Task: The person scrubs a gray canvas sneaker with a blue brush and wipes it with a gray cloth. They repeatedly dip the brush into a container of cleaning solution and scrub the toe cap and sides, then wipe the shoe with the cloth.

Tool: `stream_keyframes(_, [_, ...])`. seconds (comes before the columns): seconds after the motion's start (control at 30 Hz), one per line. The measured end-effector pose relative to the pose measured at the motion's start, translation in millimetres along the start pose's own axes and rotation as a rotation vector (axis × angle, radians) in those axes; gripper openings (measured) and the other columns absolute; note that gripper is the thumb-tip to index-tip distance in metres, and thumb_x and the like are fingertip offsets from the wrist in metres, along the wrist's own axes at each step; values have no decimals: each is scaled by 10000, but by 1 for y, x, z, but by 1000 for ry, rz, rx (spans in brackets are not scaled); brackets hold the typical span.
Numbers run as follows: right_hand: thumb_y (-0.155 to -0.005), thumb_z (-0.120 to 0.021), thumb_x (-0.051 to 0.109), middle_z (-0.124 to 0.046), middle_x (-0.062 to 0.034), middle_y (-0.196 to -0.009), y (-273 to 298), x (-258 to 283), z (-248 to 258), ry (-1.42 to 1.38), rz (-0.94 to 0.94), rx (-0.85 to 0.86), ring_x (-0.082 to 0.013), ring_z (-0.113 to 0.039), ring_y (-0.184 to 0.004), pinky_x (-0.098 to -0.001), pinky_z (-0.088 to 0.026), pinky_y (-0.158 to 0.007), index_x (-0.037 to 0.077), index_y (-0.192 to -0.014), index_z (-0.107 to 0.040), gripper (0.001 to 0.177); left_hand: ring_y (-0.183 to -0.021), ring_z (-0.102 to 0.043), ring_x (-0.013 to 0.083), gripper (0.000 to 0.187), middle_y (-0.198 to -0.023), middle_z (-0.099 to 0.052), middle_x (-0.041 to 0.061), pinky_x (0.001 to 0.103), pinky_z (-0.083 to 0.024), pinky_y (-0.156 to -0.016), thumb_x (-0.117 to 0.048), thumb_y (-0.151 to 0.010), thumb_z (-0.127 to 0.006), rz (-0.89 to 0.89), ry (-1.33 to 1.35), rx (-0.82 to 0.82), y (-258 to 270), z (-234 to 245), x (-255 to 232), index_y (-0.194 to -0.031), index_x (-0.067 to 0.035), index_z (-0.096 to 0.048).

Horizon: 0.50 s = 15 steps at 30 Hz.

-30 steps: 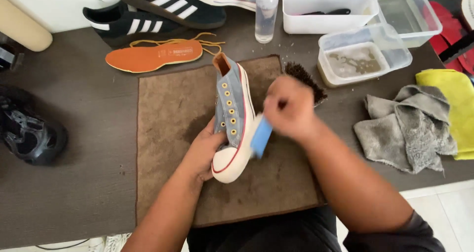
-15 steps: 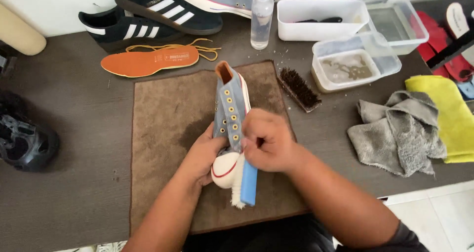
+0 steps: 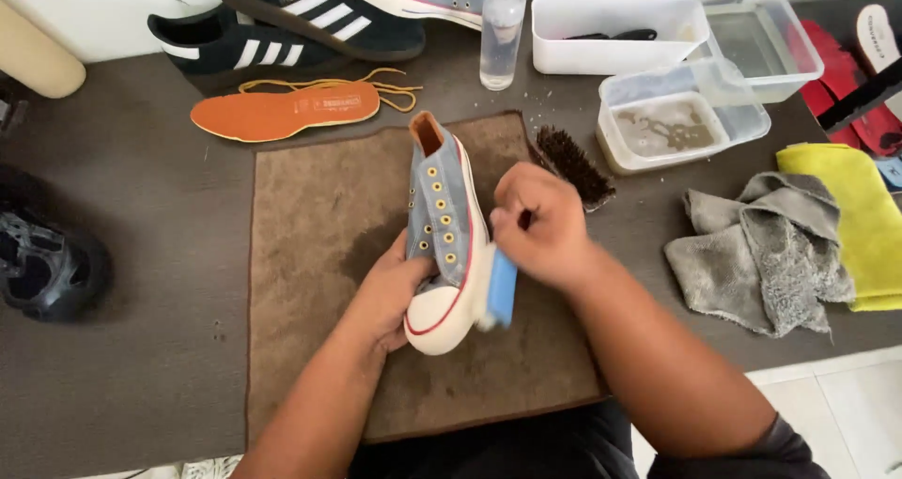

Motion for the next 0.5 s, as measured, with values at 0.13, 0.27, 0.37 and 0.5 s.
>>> stream_keyframes(0.13, [-931,-682,198,-552,-41,-698,1,44,-33,-89,110,67,-246,-562,-656,-316,-442,-574,137,-628,-513,353,-1009,-658,356,584,-1128,-643,206,437,-578,-815,55,-770,-576,-2,22,-8,-15,4,5,-1347,-38,-596])
stream_keyframes(0.27, [-887,-684,36,-555,-46,-685,5,-5,-8,-15,77,34,-239,-539,-622,-331,-421,-550,122,-627,-509,325,-1004,-656,359,619,-1130,-639,210,456,-578,-815,62,-761,-592,12,-9,-12,-2,3,3,-1373,-35,-583])
stream_keyframes(0.37, [-881,-673,36,-560,-24,-697,2,29,-20,-31,126,15,-223,-537,-640,-324,-428,-574,138,-631,-529,306,-992,-660,359,600,-1114,-640,214,453,-580,-809,59,-761,-587,8,-9,-9,-2,1,1,-1354,-30,-588])
stream_keyframes(0.5, [-905,-698,143,-613,-30,-791,10,30,-28,-113,114,107,-234,-576,-691,-330,-451,-607,178,-649,-598,277,-1014,-646,393,632,-1138,-633,239,490,-579,-845,57,-744,-582,-1,-30,9,-11,7,7,-1372,-11,-573])
Point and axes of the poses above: each hand's wrist, its own y-axis away from the middle knuckle, its own z-axis out of the back of the hand, x = y × z, the point moved 9 cm from there along -y, towards the middle knuckle
